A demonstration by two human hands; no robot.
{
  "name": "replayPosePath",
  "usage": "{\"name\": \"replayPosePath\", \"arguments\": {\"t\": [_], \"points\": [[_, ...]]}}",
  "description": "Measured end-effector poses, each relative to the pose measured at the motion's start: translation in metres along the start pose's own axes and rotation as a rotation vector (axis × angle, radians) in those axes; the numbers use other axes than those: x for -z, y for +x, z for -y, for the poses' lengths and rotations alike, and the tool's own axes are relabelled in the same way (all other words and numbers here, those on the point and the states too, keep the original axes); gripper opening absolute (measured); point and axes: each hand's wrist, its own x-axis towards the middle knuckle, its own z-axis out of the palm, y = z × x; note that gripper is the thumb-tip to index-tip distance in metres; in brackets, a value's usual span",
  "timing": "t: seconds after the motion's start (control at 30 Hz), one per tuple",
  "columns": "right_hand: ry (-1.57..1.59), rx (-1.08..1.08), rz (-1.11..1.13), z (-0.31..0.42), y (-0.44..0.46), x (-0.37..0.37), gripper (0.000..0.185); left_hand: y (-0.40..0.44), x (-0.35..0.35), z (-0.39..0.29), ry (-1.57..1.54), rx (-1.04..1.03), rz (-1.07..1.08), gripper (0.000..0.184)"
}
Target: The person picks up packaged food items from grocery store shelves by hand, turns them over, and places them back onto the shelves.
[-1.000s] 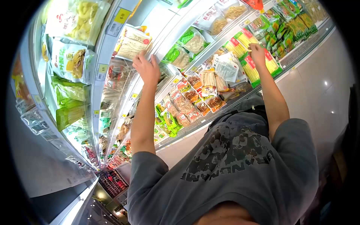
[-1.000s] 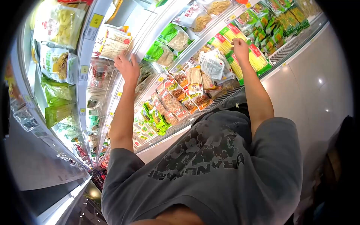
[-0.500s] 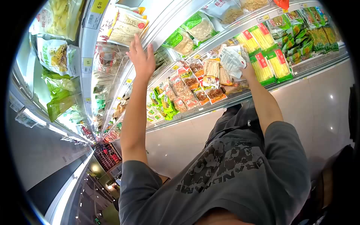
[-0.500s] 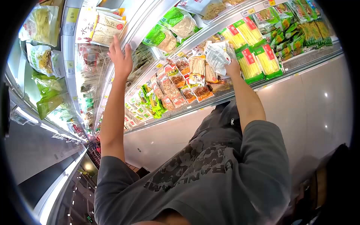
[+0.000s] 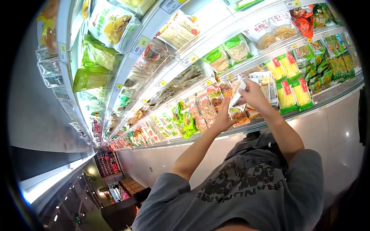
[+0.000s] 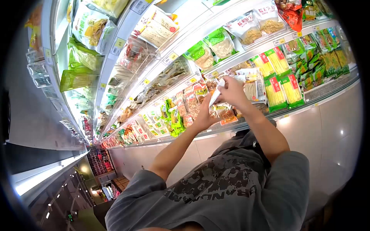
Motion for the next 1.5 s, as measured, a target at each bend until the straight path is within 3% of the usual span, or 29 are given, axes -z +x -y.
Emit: {"name": "replayPosePath", "arguments": {"t": [0.07,0.1,0.13,0.2,0.27,0.33,0.37,0.4,0.43,0.47,0.53,0.57,0.6,0.73,0.8,0.83,0.87,0.93,0.97,1.0,1.03,1.13,1.27,1.47,1.5], "points": [[0.194,-0.053,0.187,0.068,-0.037,-0.014,0.052,-0.004,0.004,-0.008,-0.214,0.023,-0.217,0.097],[0.283,-0.008,0.151,0.094,-0.056,-0.026,0.024,-0.006,0.010,-0.021,-0.286,0.031,-0.343,0.087],[0.322,-0.006,0.188,0.103,-0.064,-0.032,0.020,-0.006,0.025,-0.034,-0.185,-0.091,-0.518,0.072],[0.370,0.054,0.241,0.126,-0.076,-0.044,0.054,-0.006,0.063,-0.055,-0.133,-0.209,-0.711,0.055],[0.425,0.146,0.357,0.145,-0.075,-0.052,0.042,-0.004,0.096,-0.060,-0.228,-0.208,-0.773,0.035],[0.183,0.249,0.384,0.165,-0.065,-0.044,0.034,-0.006,0.130,-0.089,-0.649,-0.052,-0.751,0.028],[-0.022,0.336,0.258,0.182,-0.070,-0.044,0.033,-0.006,0.144,-0.085,-0.598,-0.075,-0.734,0.031],[-0.224,0.417,0.127,0.195,-0.073,-0.044,0.032,-0.007,0.159,-0.074,-0.625,0.116,-0.602,0.035],[-0.503,0.766,-0.036,0.192,-0.061,-0.045,0.043,-0.009,0.164,-0.081,-0.767,0.056,-0.594,0.033],[-0.516,0.774,-0.034,0.188,-0.057,-0.042,0.043,-0.010,0.170,-0.090,-0.908,-0.012,-0.583,0.031],[-0.486,0.455,0.247,0.199,-0.061,-0.043,0.060,-0.012,0.178,-0.099,-0.942,-0.078,-0.507,0.032],[-0.261,0.218,0.544,0.204,-0.057,-0.036,0.071,-0.014,0.178,-0.106,-0.972,-0.090,-0.529,0.033],[-0.276,0.047,0.531,0.206,-0.057,-0.033,0.068,-0.016,0.178,-0.114,-1.002,-0.101,-0.552,0.035],[-0.251,0.092,0.718,0.190,-0.066,-0.035,0.055,-0.010,0.179,-0.114,-0.972,-0.095,-0.484,0.036],[-0.474,0.134,0.582,0.176,-0.066,-0.037,0.055,-0.004,0.176,-0.110,-0.887,-0.020,-0.445,0.035],[-0.384,0.107,0.578,0.168,-0.064,-0.035,0.054,0.005,0.172,-0.102,-0.866,-0.057,-0.425,0.034],[-0.293,0.082,0.572,0.161,-0.062,-0.032,0.052,0.011,0.168,-0.095,-0.784,0.031,-0.399,0.032],[-0.191,0.026,0.558,0.154,-0.054,-0.022,0.051,0.034,0.162,-0.080,-0.836,-0.058,-0.349,0.035],[-0.079,-0.033,0.546,0.152,-0.051,-0.017,0.049,0.047,0.167,-0.074,-0.718,0.013,-0.373,0.034],[-0.033,0.050,0.464,0.150,-0.048,-0.017,0.047,0.059,0.175,-0.073,-0.601,0.086,-0.396,0.034],[-0.004,0.053,0.409,0.151,-0.039,-0.012,0.048,0.079,0.176,-0.065,-0.705,-0.026,-0.451,0.034],[-0.003,0.174,0.265,0.179,-0.014,-0.008,0.045,0.131,0.203,-0.035,-0.170,-0.259,-0.638,0.034],[-0.200,0.460,0.168,0.211,0.059,-0.001,0.047,0.179,0.231,-0.024,0.006,-0.056,-0.564,0.036],[-0.434,0.494,0.088,0.272,0.119,-0.025,0.042,0.195,0.236,-0.009,-0.118,0.172,-0.556,0.043],[-0.365,0.460,0.165,0.278,0.130,-0.031,0.048,0.197,0.235,-0.002,-0.157,0.128,-0.599,0.045]]}}
